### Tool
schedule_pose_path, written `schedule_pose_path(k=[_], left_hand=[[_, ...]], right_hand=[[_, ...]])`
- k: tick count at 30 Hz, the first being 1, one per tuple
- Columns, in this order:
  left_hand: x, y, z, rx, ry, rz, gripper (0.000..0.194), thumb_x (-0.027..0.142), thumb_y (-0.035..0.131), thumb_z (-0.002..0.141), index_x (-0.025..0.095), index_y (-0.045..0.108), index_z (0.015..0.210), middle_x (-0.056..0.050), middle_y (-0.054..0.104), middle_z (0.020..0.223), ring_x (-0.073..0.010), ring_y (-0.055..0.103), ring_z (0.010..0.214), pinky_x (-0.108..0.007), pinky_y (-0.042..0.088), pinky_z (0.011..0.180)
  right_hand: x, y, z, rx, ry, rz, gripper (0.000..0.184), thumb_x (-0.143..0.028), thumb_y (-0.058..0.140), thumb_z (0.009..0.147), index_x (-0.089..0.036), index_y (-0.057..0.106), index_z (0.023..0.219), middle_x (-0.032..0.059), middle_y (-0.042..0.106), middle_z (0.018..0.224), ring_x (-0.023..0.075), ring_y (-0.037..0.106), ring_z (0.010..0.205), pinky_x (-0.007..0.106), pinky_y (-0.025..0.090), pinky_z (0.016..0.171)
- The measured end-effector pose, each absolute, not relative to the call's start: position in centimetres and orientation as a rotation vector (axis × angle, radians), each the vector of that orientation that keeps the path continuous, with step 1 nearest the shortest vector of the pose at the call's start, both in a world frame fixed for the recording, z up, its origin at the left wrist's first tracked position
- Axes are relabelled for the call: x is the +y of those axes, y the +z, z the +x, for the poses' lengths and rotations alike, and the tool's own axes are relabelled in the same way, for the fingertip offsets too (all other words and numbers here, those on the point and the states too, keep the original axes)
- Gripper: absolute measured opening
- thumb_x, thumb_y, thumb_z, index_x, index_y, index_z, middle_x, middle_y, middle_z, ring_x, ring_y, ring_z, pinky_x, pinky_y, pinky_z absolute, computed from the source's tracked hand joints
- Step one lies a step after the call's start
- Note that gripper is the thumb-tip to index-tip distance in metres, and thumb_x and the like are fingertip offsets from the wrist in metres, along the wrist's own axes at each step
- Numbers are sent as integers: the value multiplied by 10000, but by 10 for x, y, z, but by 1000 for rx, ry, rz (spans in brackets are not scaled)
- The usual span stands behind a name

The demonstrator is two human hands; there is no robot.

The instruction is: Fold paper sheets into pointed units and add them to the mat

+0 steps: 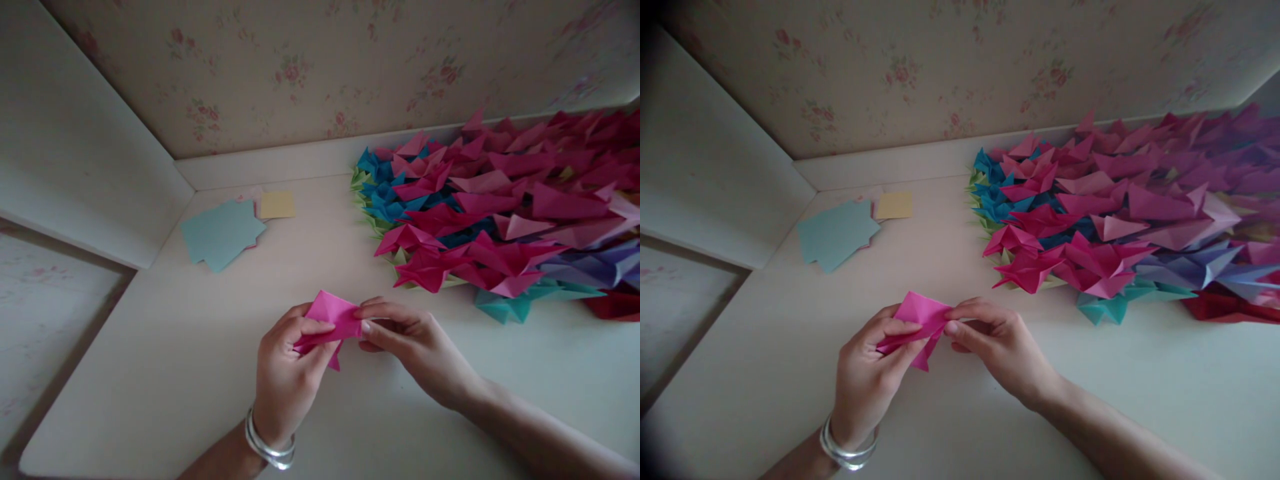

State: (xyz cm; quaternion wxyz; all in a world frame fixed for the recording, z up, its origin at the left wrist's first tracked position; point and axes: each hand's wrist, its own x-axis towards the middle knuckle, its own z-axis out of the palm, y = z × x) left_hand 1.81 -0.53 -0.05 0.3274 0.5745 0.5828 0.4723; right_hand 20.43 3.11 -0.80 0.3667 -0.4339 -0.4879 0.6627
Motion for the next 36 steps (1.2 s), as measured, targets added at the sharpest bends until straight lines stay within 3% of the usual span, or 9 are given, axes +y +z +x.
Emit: schedule_pose_path(k=[5,8,11,16,19,25,28,32,36], left_hand=[[-4,1,19,1513,1231,1475,40,179,756,794,198,723,781,-34,733,915,-166,692,766,-224,534,646],[-2,4,19,1472,1189,1429,55,220,765,796,191,726,770,-36,729,882,-171,688,742,-229,526,639],[1,7,19,1395,1051,1412,63,253,729,842,200,759,824,-21,716,824,-165,664,723,-229,505,657],[2,6,18,1270,883,1345,168,295,659,903,198,771,823,-11,688,774,-156,588,704,-232,461,663],[1,4,18,1225,842,1175,207,330,661,899,177,747,790,0,636,710,-142,528,669,-222,422,608],[0,2,18,1139,797,1083,206,339,670,891,158,749,833,-15,629,740,-147,500,690,-246,413,637],[0,2,19,1151,807,1080,247,382,671,890,152,748,843,-8,606,712,-130,477,651,-231,396,595],[-4,1,23,1249,921,1047,328,423,609,933,192,700,1147,3,618,739,-118,505,643,-201,404,567],[-9,-3,24,1368,949,1122,592,431,557,963,239,399,1500,29,612,689,-118,542,598,-187,434,549]], right_hand=[[31,-12,204,-1251,1663,-1078,148,-381,811,771,-263,815,859,57,724,1103,235,618,1115,348,485,976],[31,-12,204,-1224,1808,-1065,204,-403,772,813,-248,816,938,61,772,961,201,677,881,335,540,838],[31,-9,205,-1206,1816,-1158,266,-453,769,800,-219,825,912,46,759,760,163,639,676,277,548,648],[33,-2,209,-1269,1777,-1257,293,-481,776,773,-198,816,837,3,659,565,112,529,473,204,413,411],[34,0,210,-1326,1718,-1270,285,-465,768,787,-183,785,750,-29,569,496,83,443,413,203,328,383],[31,-1,209,-1543,1418,-1266,292,-430,704,854,-175,735,716,12,625,624,127,531,535,243,395,486],[29,-5,207,-1535,1360,-1270,282,-417,708,852,-181,707,696,0,596,610,128,510,541,244,374,484],[27,-9,204,-1417,1436,-1296,285,-427,730,825,-181,669,694,-28,536,574,114,455,516,237,324,458],[26,-10,203,-1402,1449,-1288,264,-403,737,825,-183,661,701,-32,533,585,118,463,535,236,331,476]])
